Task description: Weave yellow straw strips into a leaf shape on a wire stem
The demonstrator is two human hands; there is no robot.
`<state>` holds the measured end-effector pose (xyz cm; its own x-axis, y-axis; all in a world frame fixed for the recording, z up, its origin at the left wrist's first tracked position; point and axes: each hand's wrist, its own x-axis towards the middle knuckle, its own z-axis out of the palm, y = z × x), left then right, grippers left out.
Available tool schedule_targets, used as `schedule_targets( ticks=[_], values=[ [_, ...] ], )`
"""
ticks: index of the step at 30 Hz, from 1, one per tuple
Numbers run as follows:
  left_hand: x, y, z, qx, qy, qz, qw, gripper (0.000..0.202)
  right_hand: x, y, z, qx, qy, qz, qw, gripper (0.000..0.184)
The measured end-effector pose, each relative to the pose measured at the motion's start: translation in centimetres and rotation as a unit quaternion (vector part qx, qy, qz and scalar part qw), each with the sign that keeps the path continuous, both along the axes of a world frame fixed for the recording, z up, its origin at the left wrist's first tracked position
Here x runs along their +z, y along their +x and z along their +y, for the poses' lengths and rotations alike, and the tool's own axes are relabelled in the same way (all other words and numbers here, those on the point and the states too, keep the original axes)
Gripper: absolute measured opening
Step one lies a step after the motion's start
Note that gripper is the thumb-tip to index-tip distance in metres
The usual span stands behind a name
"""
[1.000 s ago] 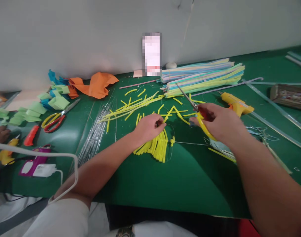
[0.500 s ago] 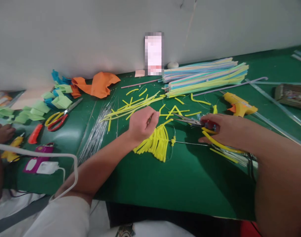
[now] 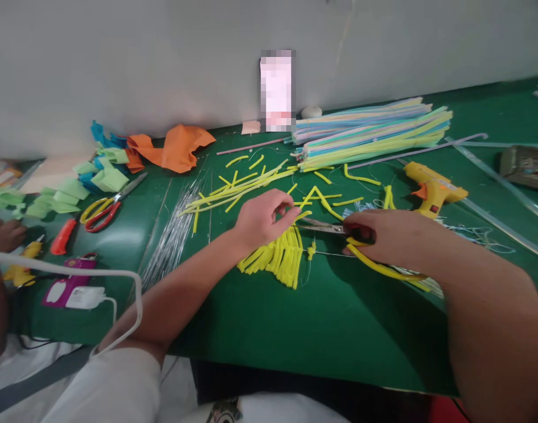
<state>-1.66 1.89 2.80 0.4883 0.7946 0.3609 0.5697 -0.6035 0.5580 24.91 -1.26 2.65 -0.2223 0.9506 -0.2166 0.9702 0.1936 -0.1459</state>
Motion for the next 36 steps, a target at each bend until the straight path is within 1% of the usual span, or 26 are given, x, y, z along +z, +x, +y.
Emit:
schedule_targets(
  ticks=[2,4,7,10,13,15,20,23,29,36],
  values=[
    [-0.1,0.3,0.1,-0.017,-0.037,0.001,0.999,0.023,0.2,-0.4,0.0,0.003,0.002,-0.013,1.000,0.035],
    [-0.3,0.6,0.2,-0.032,-0.052,-0.004,0.998,0.025,0.5,-0.8,0.0,0.012,-0.003,-0.026,1.000,0.035],
    [-0.7,0.8,0.6,-0.054,-0.062,-0.036,0.996,0.016,1.0,-1.4,0.0,0.037,-0.015,-0.050,0.998,0.032],
    [-1.1,0.9,0.9,-0.052,-0.091,-0.093,0.990,0.007,1.4,-2.1,-0.1,0.068,-0.019,-0.068,0.995,0.030],
    [-1.3,0.9,1.0,-0.037,-0.127,-0.141,0.981,0.009,1.5,-2.5,-0.1,0.078,-0.028,-0.073,0.994,0.031],
    [-1.4,0.9,1.0,-0.029,-0.139,-0.158,0.977,0.010,1.5,-2.6,-0.1,0.078,-0.035,-0.075,0.994,0.031],
    [-1.7,0.8,1.0,-0.019,-0.131,-0.165,0.977,0.009,1.4,-2.7,-0.1,0.072,-0.043,-0.088,0.993,0.032],
    [-1.7,0.8,0.9,-0.014,-0.126,-0.162,0.979,0.009,1.3,-2.9,-0.2,0.081,-0.039,-0.098,0.991,0.032],
    [-1.8,0.9,0.8,-0.027,-0.113,-0.157,0.981,0.009,1.4,-3.4,-0.6,0.110,-0.016,-0.122,0.986,0.030],
    [-2.3,1.0,0.8,-0.029,-0.093,-0.159,0.982,0.008,1.4,-3.5,-0.4,0.113,-0.018,-0.129,0.985,0.030]
  ],
)
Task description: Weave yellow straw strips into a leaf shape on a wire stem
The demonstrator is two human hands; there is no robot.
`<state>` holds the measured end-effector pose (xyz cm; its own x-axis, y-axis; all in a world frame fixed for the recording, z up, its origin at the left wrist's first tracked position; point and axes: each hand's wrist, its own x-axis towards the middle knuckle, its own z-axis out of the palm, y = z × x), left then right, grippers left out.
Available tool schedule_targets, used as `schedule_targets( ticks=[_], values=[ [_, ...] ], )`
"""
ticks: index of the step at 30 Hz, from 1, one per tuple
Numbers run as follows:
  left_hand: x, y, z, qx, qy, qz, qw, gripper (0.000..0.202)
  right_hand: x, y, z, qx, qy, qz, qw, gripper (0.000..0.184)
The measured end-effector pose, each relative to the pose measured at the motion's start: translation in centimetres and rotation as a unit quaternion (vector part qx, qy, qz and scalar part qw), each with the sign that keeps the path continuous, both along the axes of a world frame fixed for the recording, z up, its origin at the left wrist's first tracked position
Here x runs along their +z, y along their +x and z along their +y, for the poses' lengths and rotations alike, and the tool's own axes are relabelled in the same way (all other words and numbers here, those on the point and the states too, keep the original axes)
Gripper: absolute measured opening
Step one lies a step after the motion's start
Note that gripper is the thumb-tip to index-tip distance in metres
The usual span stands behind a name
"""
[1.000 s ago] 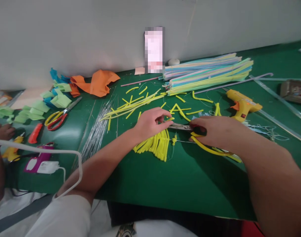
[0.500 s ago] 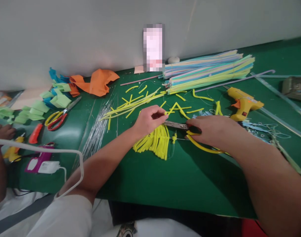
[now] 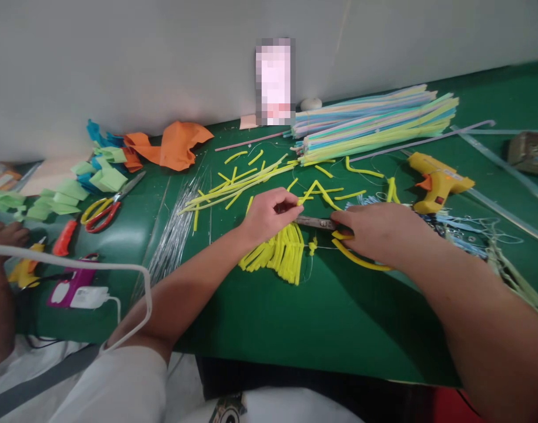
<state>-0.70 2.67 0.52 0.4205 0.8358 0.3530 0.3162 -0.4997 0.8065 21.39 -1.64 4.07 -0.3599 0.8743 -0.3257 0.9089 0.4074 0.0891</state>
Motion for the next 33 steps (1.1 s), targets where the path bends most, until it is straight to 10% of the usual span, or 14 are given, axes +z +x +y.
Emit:
schedule_targets(
  ticks=[18,26,33],
  values=[
    [-0.3,-0.2,0.1,0.021,0.083,-0.014,0.996,0.007,0.4,-0.6,0.2,-0.043,-0.009,-0.014,0.999,0.043],
    [1.7,-0.4,-0.5,0.125,0.095,0.006,0.988,0.011,0.7,0.8,0.3,-0.173,0.014,0.024,0.985,0.044],
    [3.1,-2.5,1.5,0.137,0.156,0.260,0.943,0.016,0.3,1.7,0.6,-0.253,0.050,0.085,0.962,0.049]
  ],
)
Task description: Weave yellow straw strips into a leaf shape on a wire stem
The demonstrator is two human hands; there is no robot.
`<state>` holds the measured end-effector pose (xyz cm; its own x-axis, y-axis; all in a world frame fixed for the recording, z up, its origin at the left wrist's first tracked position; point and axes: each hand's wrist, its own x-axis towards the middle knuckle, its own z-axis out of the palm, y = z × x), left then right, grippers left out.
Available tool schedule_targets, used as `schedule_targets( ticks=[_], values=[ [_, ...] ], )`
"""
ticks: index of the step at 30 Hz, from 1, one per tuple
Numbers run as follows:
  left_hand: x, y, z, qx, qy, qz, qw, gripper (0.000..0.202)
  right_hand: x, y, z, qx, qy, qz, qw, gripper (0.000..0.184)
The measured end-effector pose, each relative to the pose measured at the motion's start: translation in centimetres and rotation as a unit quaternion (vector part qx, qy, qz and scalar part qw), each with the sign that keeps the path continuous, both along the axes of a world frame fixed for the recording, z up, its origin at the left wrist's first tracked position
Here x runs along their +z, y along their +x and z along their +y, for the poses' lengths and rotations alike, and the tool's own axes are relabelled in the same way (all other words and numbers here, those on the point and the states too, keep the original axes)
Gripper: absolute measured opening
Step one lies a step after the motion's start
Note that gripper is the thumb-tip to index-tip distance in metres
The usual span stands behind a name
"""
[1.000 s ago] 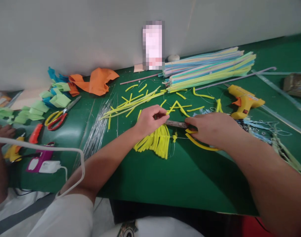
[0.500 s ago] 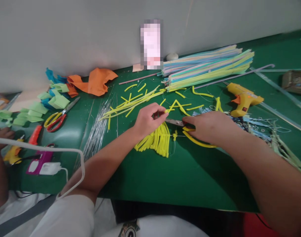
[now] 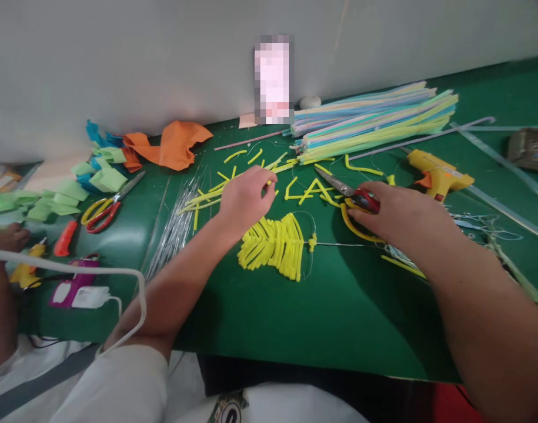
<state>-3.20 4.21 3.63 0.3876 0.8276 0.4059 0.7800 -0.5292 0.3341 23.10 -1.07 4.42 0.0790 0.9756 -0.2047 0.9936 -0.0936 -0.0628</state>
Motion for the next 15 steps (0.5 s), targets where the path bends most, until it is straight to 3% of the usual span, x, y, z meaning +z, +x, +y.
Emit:
schedule_targets(
  ticks=[3,5,8,12,15],
  values=[
    [0.7,-0.7,0.3,0.040,-0.030,0.167,0.985,0.012,0.1,-0.1,-0.4,0.014,0.052,-0.001,0.999,0.045],
    [1.1,-0.7,0.0,0.045,-0.047,0.230,0.971,0.010,0.1,-0.4,-0.7,0.011,0.098,-0.012,0.995,0.045],
    [1.2,0.3,-1.1,0.021,-0.058,0.223,0.973,0.020,-0.1,-1.4,-1.1,0.049,0.150,0.016,0.987,0.041],
    [0.3,2.4,-2.3,-0.047,-0.084,0.205,0.974,0.024,-1.0,-3.5,-1.4,0.159,0.137,0.068,0.975,0.034],
    [-0.6,3.1,-2.4,-0.050,-0.131,0.190,0.972,0.014,-1.5,-4.6,-1.4,0.177,0.115,0.073,0.975,0.033]
  ],
)
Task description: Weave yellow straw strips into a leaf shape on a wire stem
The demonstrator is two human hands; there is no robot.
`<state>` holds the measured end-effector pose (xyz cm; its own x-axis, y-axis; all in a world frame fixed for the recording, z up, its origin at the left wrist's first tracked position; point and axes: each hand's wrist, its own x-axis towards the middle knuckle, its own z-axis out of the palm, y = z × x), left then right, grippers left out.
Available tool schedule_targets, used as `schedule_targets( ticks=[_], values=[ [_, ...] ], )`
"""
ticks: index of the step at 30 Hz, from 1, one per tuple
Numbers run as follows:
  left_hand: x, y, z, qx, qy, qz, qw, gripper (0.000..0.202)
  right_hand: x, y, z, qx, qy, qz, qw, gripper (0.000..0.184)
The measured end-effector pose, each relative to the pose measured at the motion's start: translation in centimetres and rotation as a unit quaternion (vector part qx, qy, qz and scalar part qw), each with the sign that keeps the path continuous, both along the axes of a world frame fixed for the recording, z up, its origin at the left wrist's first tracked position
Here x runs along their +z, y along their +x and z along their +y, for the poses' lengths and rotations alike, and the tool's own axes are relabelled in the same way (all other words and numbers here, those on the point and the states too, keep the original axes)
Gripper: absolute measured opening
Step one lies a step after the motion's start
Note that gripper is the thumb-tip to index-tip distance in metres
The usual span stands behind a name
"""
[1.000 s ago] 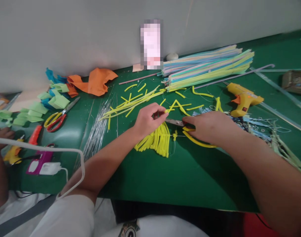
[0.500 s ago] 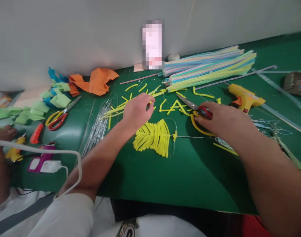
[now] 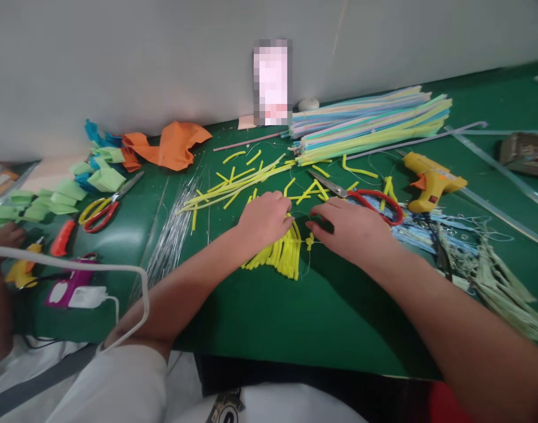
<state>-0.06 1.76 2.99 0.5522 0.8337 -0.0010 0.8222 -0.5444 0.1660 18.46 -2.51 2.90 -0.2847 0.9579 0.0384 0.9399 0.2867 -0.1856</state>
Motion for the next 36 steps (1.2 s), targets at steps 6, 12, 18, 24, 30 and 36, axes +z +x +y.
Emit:
schedule_targets(
  ticks=[6,12,18,24,30,36],
  values=[
    [-0.2,-0.2,0.5,0.022,-0.083,-0.097,0.992,0.003,-0.5,-0.4,0.5,0.002,-0.058,-0.016,0.998,0.032],
    [0.1,-0.2,0.5,0.031,-0.157,-0.151,0.975,0.010,-0.7,-0.8,0.8,-0.022,-0.083,0.059,0.995,0.018],
    [1.5,-0.5,0.3,0.002,-0.189,-0.187,0.964,0.019,-0.5,-0.5,0.3,-0.080,-0.057,0.253,0.963,0.015],
    [2.9,-0.6,-0.1,0.005,-0.200,-0.203,0.958,0.012,-0.4,-0.4,-0.3,-0.074,-0.045,0.326,0.941,0.012],
    [3.1,-0.4,-0.5,0.017,-0.187,-0.185,0.965,0.008,-0.4,-0.4,-0.2,-0.074,-0.051,0.352,0.932,0.009],
    [3.6,-0.8,-0.4,-0.010,-0.186,-0.191,0.964,0.016,-0.1,-0.3,-0.2,-0.092,-0.097,0.423,0.896,0.010]
  ],
)
